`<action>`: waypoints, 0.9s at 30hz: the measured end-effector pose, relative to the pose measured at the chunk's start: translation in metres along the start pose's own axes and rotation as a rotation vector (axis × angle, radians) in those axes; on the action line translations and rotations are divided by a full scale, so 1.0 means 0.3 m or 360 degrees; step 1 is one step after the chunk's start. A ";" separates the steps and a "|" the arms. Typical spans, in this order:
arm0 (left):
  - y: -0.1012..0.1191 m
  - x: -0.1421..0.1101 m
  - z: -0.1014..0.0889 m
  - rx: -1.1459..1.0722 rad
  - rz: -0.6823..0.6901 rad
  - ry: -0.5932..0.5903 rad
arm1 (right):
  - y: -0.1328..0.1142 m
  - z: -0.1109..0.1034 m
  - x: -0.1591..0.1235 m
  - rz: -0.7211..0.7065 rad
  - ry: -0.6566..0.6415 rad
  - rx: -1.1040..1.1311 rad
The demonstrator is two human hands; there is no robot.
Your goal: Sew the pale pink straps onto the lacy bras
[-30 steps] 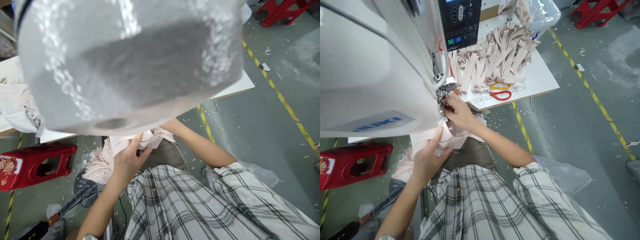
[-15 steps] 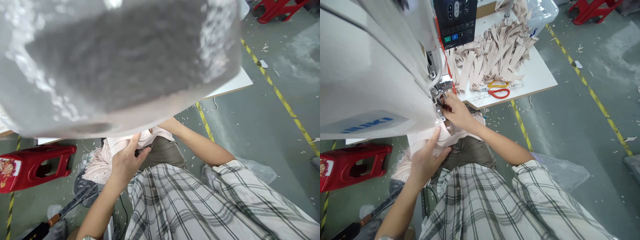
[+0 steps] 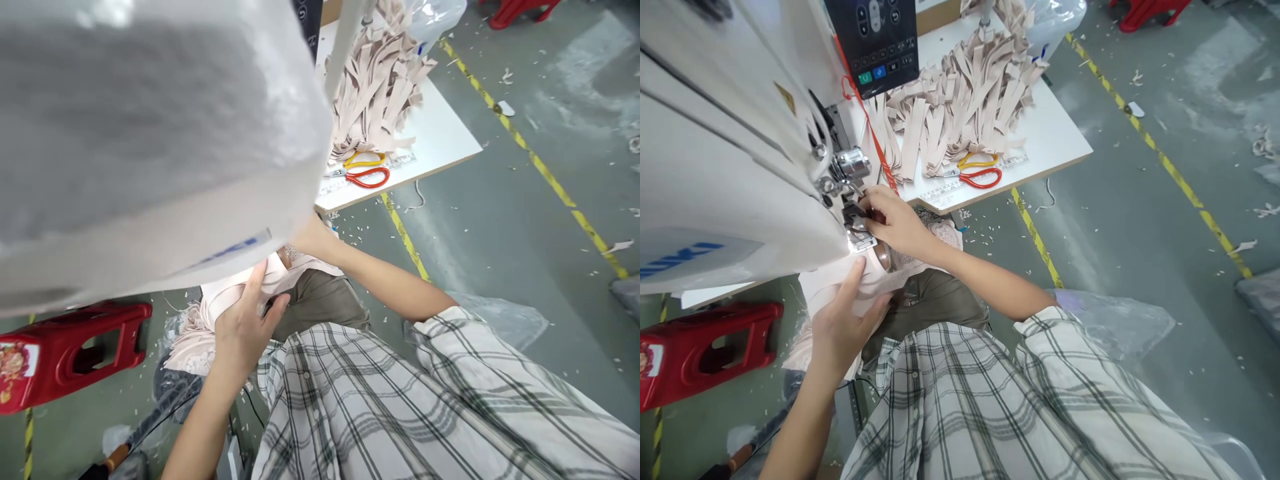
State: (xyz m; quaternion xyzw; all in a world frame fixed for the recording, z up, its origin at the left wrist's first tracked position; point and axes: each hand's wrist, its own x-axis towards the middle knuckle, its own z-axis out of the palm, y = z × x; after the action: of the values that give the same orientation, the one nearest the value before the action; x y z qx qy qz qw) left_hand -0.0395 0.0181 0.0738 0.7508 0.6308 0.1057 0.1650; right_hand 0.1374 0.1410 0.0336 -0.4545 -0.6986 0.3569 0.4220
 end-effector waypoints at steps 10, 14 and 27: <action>0.002 -0.016 0.006 0.0125 0.0040 0.0126 | -0.001 -0.006 0.005 -0.0179 0.0101 0.0165; 0.007 -0.015 0.001 0.0146 0.0058 0.0167 | 0.004 -0.001 0.010 -0.0197 0.0104 0.0206; -0.003 -0.023 -0.006 0.0108 0.0089 0.0248 | 0.015 -0.001 0.005 -0.0199 0.0163 0.0228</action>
State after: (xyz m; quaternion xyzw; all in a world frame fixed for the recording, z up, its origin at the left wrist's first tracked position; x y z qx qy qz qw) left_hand -0.0422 0.0116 0.0754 0.7628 0.6237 0.1469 0.0868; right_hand 0.1388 0.1439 0.0302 -0.3962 -0.6758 0.3552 0.5101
